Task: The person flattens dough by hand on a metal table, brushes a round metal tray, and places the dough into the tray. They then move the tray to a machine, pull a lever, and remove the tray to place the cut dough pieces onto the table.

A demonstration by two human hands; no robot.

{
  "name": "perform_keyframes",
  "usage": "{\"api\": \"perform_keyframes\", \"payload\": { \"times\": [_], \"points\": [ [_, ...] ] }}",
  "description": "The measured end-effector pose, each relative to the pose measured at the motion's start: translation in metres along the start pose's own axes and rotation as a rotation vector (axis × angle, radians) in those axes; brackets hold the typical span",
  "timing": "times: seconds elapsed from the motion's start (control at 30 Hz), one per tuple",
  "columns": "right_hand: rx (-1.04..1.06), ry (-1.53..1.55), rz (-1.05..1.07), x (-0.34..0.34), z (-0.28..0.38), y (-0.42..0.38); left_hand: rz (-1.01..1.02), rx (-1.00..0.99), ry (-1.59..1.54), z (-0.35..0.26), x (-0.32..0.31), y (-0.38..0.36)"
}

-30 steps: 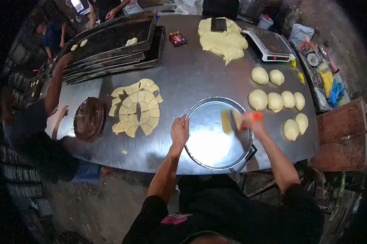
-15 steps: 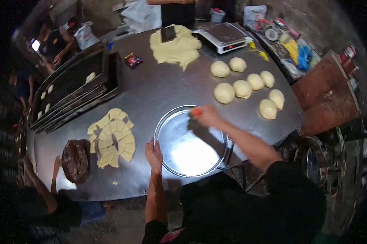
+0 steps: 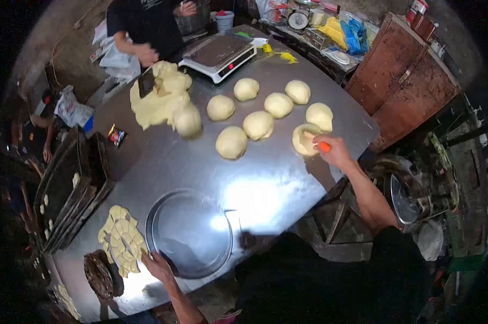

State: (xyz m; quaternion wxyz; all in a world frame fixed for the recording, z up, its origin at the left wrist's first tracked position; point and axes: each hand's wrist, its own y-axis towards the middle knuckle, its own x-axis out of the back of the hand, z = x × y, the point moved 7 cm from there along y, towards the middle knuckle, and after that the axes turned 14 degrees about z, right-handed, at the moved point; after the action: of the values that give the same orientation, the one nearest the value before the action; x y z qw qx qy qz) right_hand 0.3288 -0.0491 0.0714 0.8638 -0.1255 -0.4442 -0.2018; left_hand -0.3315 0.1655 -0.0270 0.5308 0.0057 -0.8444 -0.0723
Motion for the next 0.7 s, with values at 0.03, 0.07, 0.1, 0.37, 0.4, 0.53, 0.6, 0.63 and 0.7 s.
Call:
{"api": "perform_keyframes", "payload": {
  "times": [0.03, 0.07, 0.1, 0.37, 0.4, 0.53, 0.6, 0.63, 0.7],
  "points": [
    [0.001, 0.013, -0.008, 0.013, -0.014, 0.01, -0.076, -0.035, 0.024, -0.027, 0.011, -0.005],
    [0.105, 0.037, -0.193, 0.039, -0.017, 0.015, -0.051, -0.038, -0.005, -0.07, 0.014, -0.003],
    [0.198, 0.06, -0.364, 0.058, -0.023, 0.014, -0.017, -0.139, -0.291, -0.081, -0.011, 0.002],
    [0.108, 0.013, -0.53, 0.11, -0.114, 0.019, 0.642, -0.921, -0.456, -0.543, -0.207, -0.018],
    [0.102, 0.016, -0.527, 0.109, -0.135, 0.015, 0.655, -0.972, -0.473, -0.588, -0.234, -0.019],
    [0.015, -0.023, -0.325, 0.083, -0.204, 0.005, 1.008, -0.994, -0.156, -0.643, -0.301, -0.04],
    [-0.068, 0.054, -0.333, 0.082, -0.199, -0.007, 1.208, -1.024, -0.215, -0.637, -0.288, -0.051],
    [-0.063, 0.058, -0.328, 0.086, -0.187, -0.016, 1.205, -1.016, -0.213, -0.625, -0.276, -0.054],
    [0.019, 0.337, -0.357, 0.088, -0.129, -0.031, 1.268, -0.847, -0.276, -0.577, -0.208, -0.071]
  ]
}}
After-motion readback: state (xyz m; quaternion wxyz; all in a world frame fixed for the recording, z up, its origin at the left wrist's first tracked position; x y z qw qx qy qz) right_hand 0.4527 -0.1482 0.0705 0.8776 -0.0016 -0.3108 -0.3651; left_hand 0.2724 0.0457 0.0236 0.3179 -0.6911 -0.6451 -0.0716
